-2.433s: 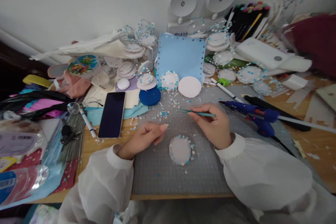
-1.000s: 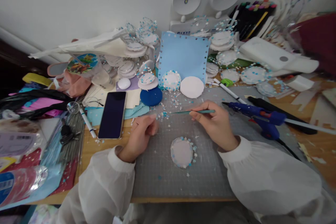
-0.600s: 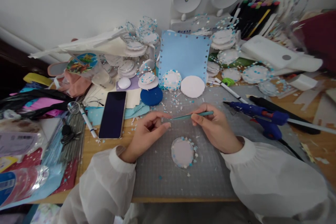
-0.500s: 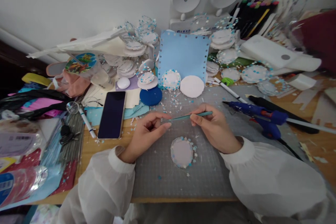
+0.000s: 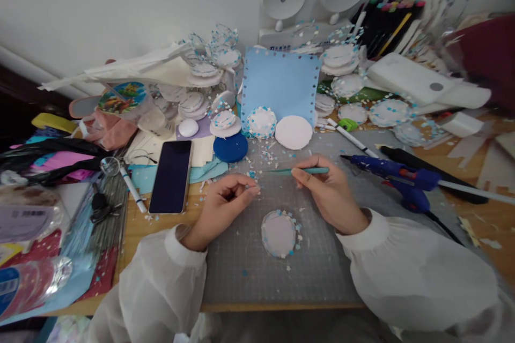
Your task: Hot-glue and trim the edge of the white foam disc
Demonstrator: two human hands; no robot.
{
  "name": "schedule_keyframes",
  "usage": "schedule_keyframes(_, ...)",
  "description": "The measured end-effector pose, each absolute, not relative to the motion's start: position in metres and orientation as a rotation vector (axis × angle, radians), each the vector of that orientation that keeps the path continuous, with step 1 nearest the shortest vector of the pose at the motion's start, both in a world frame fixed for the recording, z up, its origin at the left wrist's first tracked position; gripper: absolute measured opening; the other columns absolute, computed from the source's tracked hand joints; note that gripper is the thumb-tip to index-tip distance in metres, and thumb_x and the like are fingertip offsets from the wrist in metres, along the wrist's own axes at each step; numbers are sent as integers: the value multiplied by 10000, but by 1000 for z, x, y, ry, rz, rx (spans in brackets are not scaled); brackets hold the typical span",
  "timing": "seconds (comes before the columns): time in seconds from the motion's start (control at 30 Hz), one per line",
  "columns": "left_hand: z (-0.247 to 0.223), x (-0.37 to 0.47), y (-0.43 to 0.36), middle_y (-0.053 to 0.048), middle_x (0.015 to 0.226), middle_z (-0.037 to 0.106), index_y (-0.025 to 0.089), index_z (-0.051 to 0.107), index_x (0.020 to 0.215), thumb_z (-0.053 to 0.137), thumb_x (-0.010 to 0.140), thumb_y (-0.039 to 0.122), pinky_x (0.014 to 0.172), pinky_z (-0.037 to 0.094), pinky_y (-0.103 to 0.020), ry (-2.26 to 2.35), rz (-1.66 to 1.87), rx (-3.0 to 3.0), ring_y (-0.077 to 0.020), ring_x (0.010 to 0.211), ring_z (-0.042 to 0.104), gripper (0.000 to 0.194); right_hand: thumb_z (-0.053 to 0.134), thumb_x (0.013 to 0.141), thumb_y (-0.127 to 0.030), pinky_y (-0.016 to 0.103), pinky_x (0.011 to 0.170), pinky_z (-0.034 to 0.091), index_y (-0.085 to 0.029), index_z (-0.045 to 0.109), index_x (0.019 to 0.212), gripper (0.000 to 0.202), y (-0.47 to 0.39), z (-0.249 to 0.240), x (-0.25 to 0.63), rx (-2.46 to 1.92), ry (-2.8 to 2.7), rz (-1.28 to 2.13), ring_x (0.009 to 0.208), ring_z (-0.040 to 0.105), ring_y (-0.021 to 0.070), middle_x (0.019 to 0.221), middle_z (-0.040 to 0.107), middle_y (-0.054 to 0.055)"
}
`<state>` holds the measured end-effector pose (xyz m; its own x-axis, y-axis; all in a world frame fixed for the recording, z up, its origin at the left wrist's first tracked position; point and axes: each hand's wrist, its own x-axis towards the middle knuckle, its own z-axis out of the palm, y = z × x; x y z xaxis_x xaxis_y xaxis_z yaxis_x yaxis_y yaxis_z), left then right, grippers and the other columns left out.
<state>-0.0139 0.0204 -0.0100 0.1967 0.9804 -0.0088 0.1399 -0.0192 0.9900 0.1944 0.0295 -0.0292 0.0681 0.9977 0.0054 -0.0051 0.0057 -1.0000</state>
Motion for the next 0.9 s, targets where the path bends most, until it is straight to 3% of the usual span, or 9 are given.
schedule_keyframes(0.2, -8, -15, 20, 42, 596, 431, 144, 597, 766, 622, 838, 344, 482, 258, -204, 1123, 964, 1349, -72, 527, 335, 214, 662, 801, -218, 338, 735, 504, -214, 610, 818, 55, 30, -34, 196, -1152, -1708, 593, 803, 646, 183, 820, 691, 39)
schedule_keyframes(0.4, -17, -17, 21, 49, 628, 398, 164, 564, 811, 555, 895, 331, 486, 245, -212, 1000, 1012, 1235, -69, 527, 306, 187, 649, 793, -114, 331, 724, 500, -223, 595, 859, 138, 27, -32, 196, -915, -1911, 368, 800, 652, 170, 844, 702, 41)
schedule_keyframes(0.57, -18, -15, 22, 55, 617, 416, 177, 528, 815, 541, 908, 323, 464, 243, -199, 956, 1066, 1170, -63, 497, 321, 173, 665, 777, -97, 319, 729, 500, -209, 595, 843, 147, 24, -29, 193, -900, -1848, 469, 798, 648, 163, 835, 697, 46)
schedule_keyframes(0.7, -17, -15, 21, -15, 857, 629, 181, 520, 856, 496, 938, 294, 507, 328, -207, 902, 1121, 1242, -64, 534, 413, 141, 676, 784, -148, 299, 704, 510, -213, 602, 819, 104, 22, -24, 192, -972, -1631, 739, 772, 647, 154, 803, 673, 31)
schedule_keyframes(0.9, -17, -15, 21, -51, 994, 676, 183, 529, 875, 491, 942, 308, 544, 385, -221, 875, 1050, 1293, -74, 567, 483, 147, 710, 768, -245, 280, 652, 498, -211, 603, 791, 114, 23, -25, 192, -1037, -1382, 1049, 745, 624, 143, 807, 639, 20)
